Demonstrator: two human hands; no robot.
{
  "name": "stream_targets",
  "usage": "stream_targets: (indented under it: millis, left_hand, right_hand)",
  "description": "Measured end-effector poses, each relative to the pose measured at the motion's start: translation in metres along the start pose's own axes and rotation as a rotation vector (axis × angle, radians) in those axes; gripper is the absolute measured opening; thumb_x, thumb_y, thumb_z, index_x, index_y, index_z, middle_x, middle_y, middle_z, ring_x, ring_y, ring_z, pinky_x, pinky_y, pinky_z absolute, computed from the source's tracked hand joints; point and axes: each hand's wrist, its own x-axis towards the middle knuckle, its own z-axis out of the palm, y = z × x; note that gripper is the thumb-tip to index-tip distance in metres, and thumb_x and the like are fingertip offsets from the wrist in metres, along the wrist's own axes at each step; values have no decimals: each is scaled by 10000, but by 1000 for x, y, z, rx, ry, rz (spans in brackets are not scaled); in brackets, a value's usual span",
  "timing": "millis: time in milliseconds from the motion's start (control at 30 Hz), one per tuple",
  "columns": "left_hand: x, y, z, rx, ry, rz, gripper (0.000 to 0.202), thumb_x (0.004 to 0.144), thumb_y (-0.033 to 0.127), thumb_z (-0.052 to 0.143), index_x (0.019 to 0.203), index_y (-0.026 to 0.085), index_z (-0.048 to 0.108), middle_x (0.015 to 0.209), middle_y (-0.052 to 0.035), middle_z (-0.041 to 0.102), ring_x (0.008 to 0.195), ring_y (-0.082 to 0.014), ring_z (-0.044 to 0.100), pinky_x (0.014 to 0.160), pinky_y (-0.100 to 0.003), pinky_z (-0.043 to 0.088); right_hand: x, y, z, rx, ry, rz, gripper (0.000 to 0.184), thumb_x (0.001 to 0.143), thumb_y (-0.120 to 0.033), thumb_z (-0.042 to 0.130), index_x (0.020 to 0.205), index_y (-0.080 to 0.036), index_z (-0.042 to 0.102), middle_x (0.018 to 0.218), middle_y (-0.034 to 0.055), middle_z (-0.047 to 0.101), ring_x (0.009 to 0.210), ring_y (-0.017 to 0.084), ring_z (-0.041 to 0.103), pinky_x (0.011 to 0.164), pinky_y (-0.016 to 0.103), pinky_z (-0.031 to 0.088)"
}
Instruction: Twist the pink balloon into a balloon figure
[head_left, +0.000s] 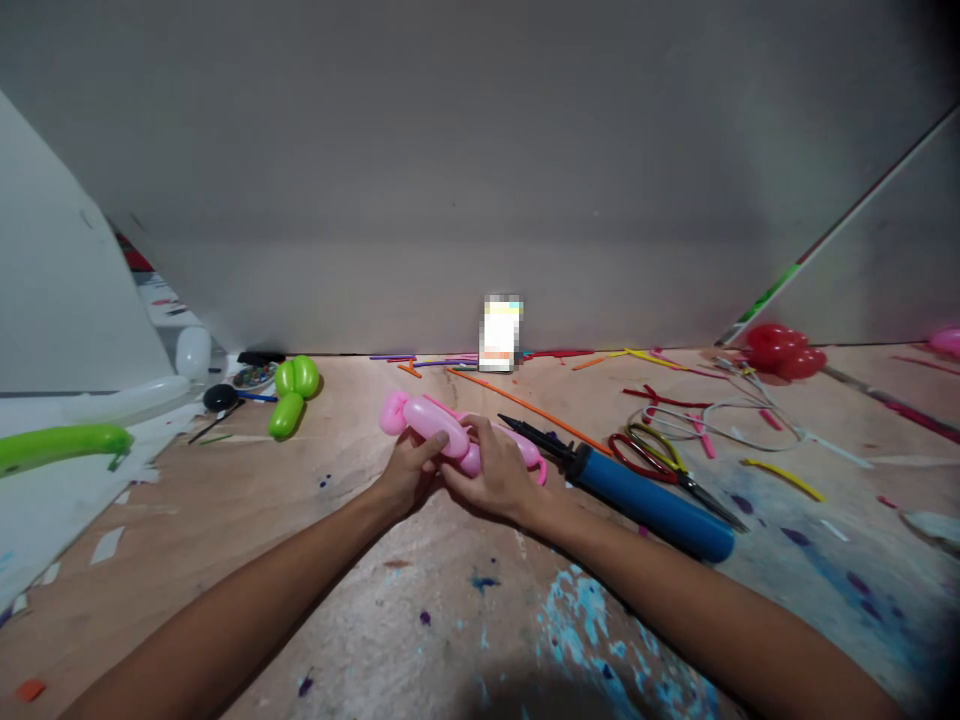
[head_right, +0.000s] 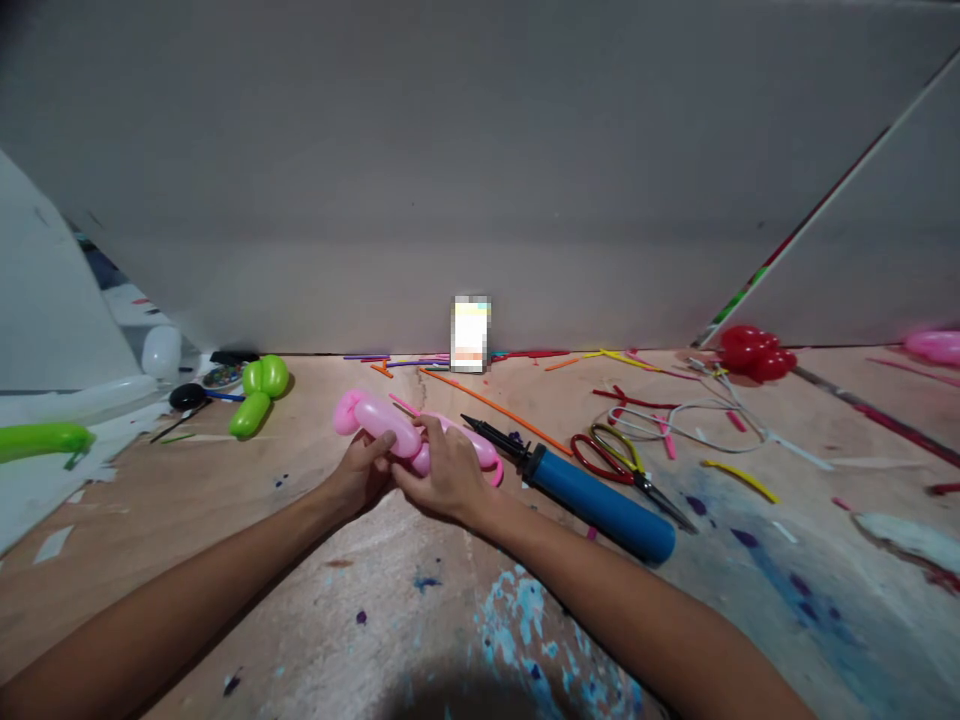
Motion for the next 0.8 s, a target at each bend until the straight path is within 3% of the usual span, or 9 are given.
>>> stream_targets:
  millis: [167,300,467,633,800]
  left_hand:
    - [-2,-1,-1,20,46,-100,390,693,296,726,1024,204,542,929,-50,668,855,-231,647,722,-397,546]
    - [-1,-2,-2,28,46,-42,378,706,265,716,1036,189,550,907,-61,675,858,-236,650,727,-376,547]
    - [-1,-2,-2,-8,25,-105,408,699,298,721,1054,219,537,936,-46,668,842,-225,655,709,-375,551]
    - [0,-3,1,-14,29,22,378,698,276,726,1021,175,559,914,-59,671,822,-222,656,730,-357,538]
    - [-1,-3,1,-25,-7,-28,406,693,272,730,1042,182,545,924,-62,663,823,-229,652,720,-369,539]
  right_hand:
    - [-1,0,0,-38,-68,-61,437,841,-383,495,1218,-165,457,1035,121,625,929,252,577,811,374,423]
    - [-3,1,2,-26,-35,-63,518,792,-411,551,1220,-141,441,1058,131,617,936,257,574,819,377,427]
    - [-3,3,3,-67,-82,-80,452,841,-361,476,1237,-146,443,1059,133,620,926,263,569,817,395,425]
    - [-3,4,6,-55,-39,-57,527,779,-376,548,1236,-143,429,1049,130,619,930,270,568,818,395,429]
    - [-1,3,4,-85,-81,-89,486,797,-315,511,1252,-162,434,1073,117,619,926,266,565,822,394,423]
